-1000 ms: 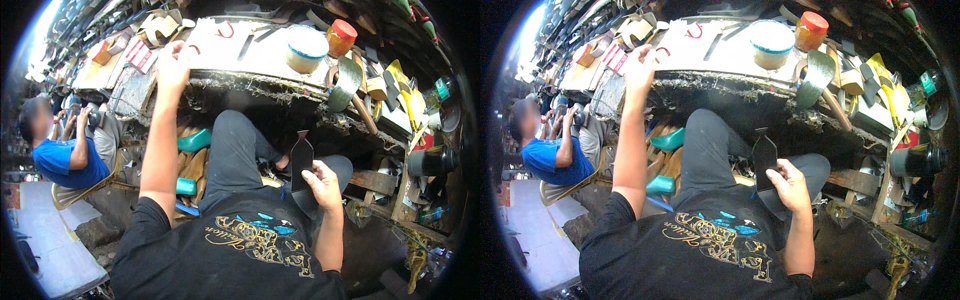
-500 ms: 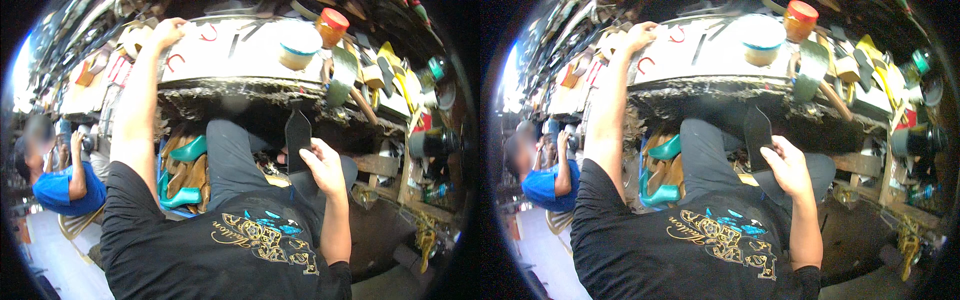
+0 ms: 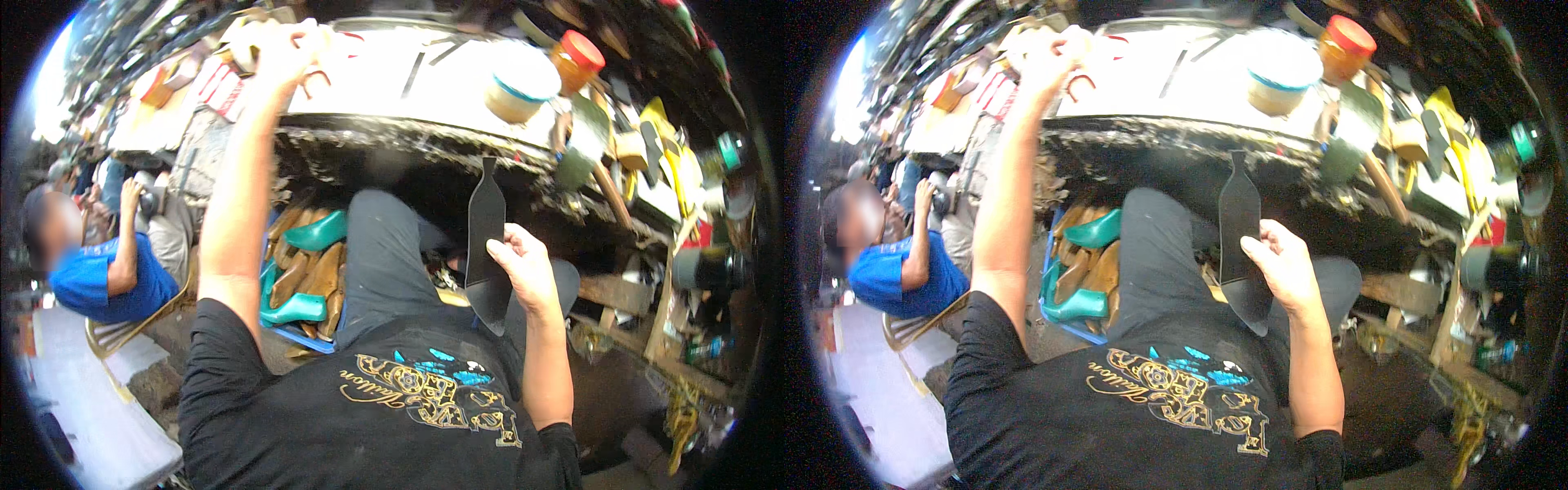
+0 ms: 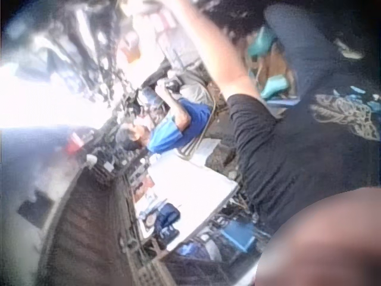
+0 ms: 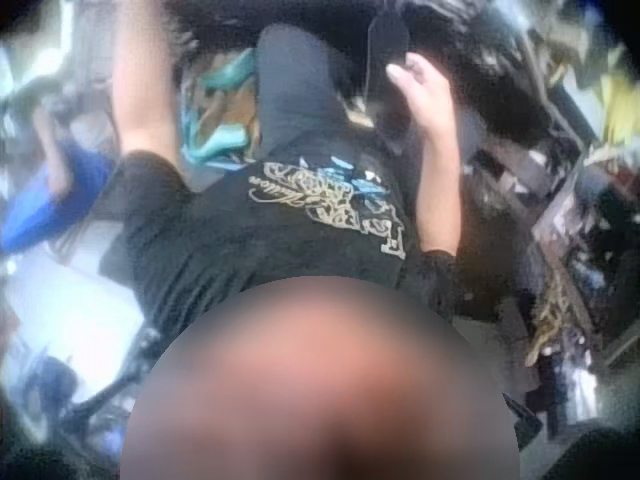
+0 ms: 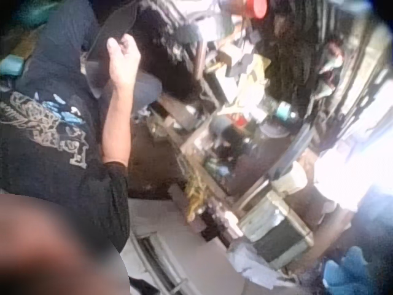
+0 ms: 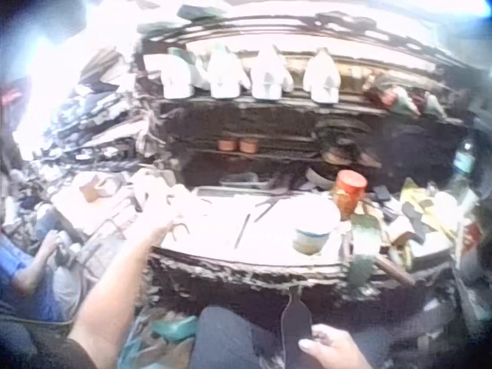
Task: The person repairs a white slip-on shoe by hand and with a hammer. They repeatedly tap the sole and heel to seat the sole, then apply a black rubber strip to the heel and tap it into place. The shoe is placed on a shelf at the end.
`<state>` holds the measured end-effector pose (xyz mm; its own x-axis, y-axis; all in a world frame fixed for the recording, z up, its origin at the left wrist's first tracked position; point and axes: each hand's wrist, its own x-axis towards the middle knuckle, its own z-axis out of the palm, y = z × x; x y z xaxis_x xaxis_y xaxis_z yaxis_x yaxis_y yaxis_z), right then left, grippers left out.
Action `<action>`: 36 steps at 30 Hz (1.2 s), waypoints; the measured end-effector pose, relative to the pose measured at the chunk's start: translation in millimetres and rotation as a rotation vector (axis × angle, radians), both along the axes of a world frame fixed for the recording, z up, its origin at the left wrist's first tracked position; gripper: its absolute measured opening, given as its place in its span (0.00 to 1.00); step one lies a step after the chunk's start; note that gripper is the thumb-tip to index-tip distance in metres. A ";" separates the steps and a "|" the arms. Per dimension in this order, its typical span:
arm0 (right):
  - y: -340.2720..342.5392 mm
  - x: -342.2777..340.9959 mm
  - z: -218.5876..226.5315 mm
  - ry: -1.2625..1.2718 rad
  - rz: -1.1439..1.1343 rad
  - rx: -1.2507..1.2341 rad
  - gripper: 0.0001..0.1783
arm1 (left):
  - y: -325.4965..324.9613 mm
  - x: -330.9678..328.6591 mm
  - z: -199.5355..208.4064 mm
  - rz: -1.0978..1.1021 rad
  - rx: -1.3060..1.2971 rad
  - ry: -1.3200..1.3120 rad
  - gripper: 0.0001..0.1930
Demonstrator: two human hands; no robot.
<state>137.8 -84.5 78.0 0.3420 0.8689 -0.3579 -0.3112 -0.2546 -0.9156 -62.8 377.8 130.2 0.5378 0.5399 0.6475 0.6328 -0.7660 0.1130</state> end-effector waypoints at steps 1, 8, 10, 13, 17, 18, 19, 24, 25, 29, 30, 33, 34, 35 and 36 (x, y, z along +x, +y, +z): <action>5.2 -1.4 0.6 -0.010 0.035 0.054 0.12 | -9.6 4.5 1.0 -0.095 -0.020 -0.133 0.22; 7.0 0.5 1.6 0.044 0.052 0.084 0.09 | -117.3 -7.6 21.4 -0.706 -1.250 -0.807 0.19; 0.8 2.6 -0.5 0.093 0.060 0.077 0.09 | -170.3 -7.7 -2.6 -0.817 -1.442 -0.919 0.17; -8.4 4.7 -3.7 0.011 0.039 0.042 0.10 | -225.4 2.1 -40.5 -0.666 -1.821 -1.041 0.13; -23.2 6.3 -2.5 -0.020 0.024 -0.012 0.11 | -277.1 26.1 -81.4 -0.447 -1.793 -1.124 0.07; -26.8 6.2 -2.1 -0.006 0.009 -0.027 0.12 | -284.5 30.8 -86.7 -0.448 -1.822 -1.123 0.07; -30.6 6.1 -1.6 -0.023 0.007 -0.030 0.13 | -291.8 34.9 -91.0 -0.488 -1.814 -1.121 0.07; -44.6 4.0 -3.8 -0.027 -0.022 -0.027 0.14 | -311.3 49.8 -102.4 -0.503 -1.845 -1.064 0.11; -45.7 3.6 -4.7 -0.033 -0.029 -0.061 0.14 | -314.1 51.3 -103.9 -0.530 -1.839 -1.063 0.12; -45.1 0.7 -5.3 -0.038 -0.011 -0.097 0.15 | -322.8 52.5 -108.0 -0.459 -1.931 -1.039 0.16; -43.3 -0.2 -4.9 -0.041 -0.005 -0.069 0.15 | -322.8 51.6 -108.2 -0.447 -1.945 -1.055 0.16; -38.3 -3.1 -1.6 0.007 -0.020 -0.007 0.16 | -320.8 46.1 -107.3 -0.462 -2.060 -1.086 0.24; -36.2 -3.7 -0.8 0.080 -0.013 0.046 0.16 | -318.6 43.9 -106.7 -0.476 -2.106 -1.074 0.25; -34.0 -3.7 -0.4 0.028 -0.010 0.020 0.15 | -316.5 41.9 -106.0 -0.455 -2.102 -1.057 0.25; -32.6 -3.7 -0.1 0.006 0.001 0.019 0.15 | -314.5 40.1 -105.1 -0.436 -2.106 -1.039 0.26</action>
<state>134.1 -117.1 77.9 0.3389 0.8760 -0.3433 -0.3165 -0.2375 -0.9184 -22.7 63.3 25.2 0.7437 0.5521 -0.3769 -0.2168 0.7325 0.6453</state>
